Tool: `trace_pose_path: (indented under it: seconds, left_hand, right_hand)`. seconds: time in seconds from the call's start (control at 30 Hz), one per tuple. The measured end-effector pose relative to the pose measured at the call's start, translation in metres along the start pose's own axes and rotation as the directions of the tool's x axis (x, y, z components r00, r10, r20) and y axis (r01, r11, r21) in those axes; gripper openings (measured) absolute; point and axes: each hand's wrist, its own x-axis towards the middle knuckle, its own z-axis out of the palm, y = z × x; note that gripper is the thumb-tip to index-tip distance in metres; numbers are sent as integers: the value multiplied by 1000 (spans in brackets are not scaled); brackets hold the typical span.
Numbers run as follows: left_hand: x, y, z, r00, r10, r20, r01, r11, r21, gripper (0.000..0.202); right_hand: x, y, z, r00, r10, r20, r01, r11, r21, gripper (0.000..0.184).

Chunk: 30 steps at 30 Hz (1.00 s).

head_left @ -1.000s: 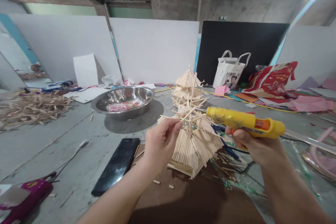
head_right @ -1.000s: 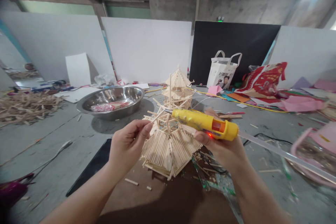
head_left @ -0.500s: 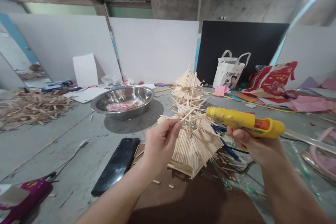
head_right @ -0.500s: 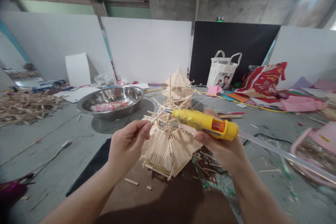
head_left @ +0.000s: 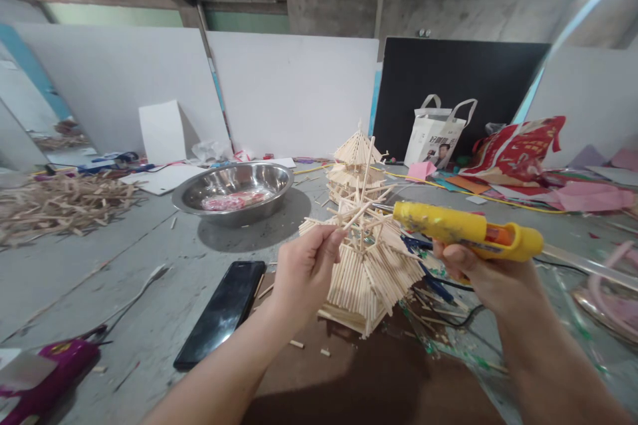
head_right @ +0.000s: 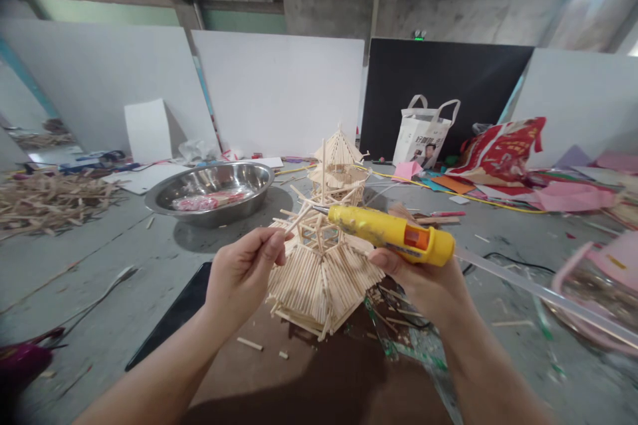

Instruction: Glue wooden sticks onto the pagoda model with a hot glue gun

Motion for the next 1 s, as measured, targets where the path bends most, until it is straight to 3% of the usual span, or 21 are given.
trace_pose_path:
  seconds: [0.23,0.37,0.77,1.0]
  left_hand:
    - [1,-2,0,1000,10,18,-10,1000,-5,26]
    - [1,-2,1,1000,21,21,-20,1000,-15,25]
    - [1,-3,1,999,39,22,-39,999,-1,24]
    - [1,-3,1,997,73,-2,-73,997,19,20]
  right_hand:
    - [0,-1,-2,998,51,24,-52,997,58,12]
    - [-1,-2,-1,996,87,-20,-85,994,74,12]
    - [-3,-5,0,996,86,-7,-86,995,57,16]
    - [0,2,-3,998,13,58,-16,999,43,16]
